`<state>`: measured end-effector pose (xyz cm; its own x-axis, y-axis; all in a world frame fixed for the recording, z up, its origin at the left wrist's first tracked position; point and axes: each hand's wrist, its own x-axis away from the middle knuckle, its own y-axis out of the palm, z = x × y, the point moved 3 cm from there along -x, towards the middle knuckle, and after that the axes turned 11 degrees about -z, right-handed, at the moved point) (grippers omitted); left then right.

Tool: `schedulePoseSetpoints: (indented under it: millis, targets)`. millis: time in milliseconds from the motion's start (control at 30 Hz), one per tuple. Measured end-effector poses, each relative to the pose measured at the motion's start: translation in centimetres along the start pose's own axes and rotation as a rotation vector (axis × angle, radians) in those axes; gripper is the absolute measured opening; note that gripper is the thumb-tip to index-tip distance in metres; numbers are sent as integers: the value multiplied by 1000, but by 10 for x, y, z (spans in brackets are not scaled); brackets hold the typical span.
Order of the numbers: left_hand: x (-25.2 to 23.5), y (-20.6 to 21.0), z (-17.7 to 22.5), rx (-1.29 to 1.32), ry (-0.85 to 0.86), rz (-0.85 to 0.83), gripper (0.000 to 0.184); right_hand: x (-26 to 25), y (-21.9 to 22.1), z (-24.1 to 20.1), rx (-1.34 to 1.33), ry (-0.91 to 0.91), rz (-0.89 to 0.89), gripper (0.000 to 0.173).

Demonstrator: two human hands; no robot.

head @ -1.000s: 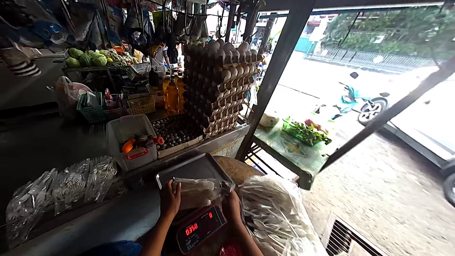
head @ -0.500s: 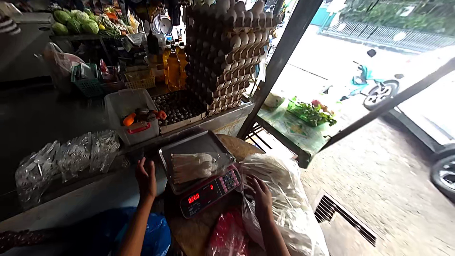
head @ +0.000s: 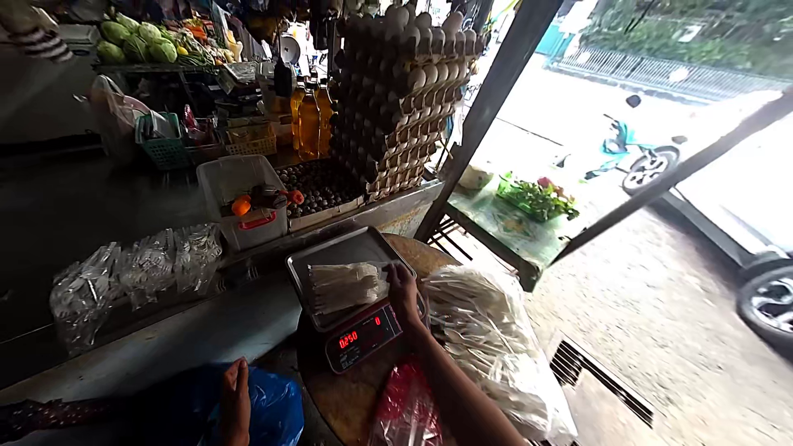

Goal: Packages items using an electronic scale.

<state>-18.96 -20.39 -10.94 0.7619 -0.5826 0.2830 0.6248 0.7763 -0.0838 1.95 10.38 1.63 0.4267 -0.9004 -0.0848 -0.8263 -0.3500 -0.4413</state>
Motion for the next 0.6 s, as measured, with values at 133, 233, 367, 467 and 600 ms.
schedulePoseSetpoints:
  millis: [133, 233, 367, 467, 600]
  targets:
    - [1, -18, 11, -33, 91, -50, 49, -26, 1, -99, 80, -254, -46, 28]
    - [-4, -29, 26, -54, 154, -58, 48, -17, -11, -166, 236, -575, -78, 21]
    - [-10, -19, 63, -66, 215, -144, 45, -9, -46, -221, 643, -895, -329, 21]
    - [-13, 12, 101, -93, 381, -323, 55, 5, -86, -241, 628, -870, -404, 19]
    - [2, 84, 156, -150, 559, -827, 112, 32, -101, -240, 583, -747, -523, 21]
